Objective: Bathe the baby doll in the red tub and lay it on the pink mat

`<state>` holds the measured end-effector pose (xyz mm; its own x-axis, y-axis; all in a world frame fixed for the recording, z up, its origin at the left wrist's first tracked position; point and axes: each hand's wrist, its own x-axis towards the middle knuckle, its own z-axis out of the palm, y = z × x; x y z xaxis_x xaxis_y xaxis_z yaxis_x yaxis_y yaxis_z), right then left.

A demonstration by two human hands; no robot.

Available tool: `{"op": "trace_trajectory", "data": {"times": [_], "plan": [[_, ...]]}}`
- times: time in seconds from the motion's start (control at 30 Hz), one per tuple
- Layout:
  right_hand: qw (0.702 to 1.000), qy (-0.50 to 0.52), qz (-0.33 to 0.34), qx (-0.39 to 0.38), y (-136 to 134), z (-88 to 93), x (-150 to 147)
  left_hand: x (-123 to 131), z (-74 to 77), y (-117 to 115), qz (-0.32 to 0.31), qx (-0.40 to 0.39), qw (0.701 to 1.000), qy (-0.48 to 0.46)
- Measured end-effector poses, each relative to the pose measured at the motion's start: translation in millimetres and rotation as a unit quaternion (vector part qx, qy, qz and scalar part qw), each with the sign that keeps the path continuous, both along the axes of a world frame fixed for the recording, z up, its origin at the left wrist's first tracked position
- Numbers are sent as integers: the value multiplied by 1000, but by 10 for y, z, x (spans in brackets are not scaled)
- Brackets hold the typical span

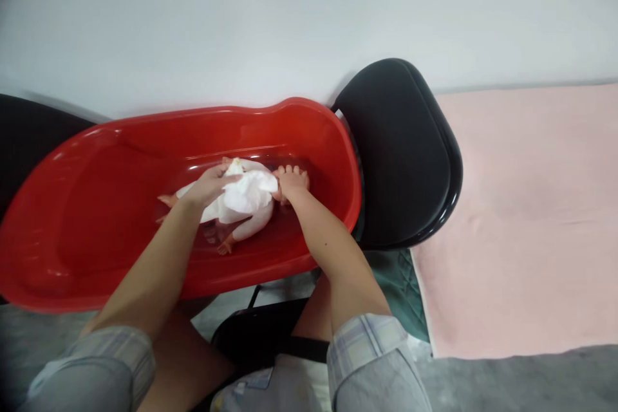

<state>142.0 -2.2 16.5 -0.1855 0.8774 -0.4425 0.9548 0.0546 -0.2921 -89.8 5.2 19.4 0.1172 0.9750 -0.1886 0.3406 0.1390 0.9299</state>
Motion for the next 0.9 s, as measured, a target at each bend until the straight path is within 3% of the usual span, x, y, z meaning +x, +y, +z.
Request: {"op": "trace_trajectory", "data": {"times": [0.07, 0.17, 0.23, 0.33, 0.57, 0.7, 0.9], "plan": [[1000, 3, -3, 12, -1, -19, 0, 94, -136, 50, 76, 34, 996, -30], [1000, -9, 12, 7, 9, -47, 6, 362, -391, 73, 184, 114, 976, 30], [1000, -16, 20, 6, 21, -66, 13, 561, -524, 79, 166, 114, 978, 63], [999, -17, 27, 4, 41, -92, 23, 748, -601, 123, 83, 86, 989, 87], [999, -25, 37, -12, 64, -65, 14, 580, -449, 172, -89, 69, 977, 178], [1000, -5, 8, -13, 65, -61, 17, 571, -402, -144, -80, 89, 976, 179], [1000, 2, -4, -8, 53, -65, 20, 843, -551, -750, 7, 20, 985, 173]]}}
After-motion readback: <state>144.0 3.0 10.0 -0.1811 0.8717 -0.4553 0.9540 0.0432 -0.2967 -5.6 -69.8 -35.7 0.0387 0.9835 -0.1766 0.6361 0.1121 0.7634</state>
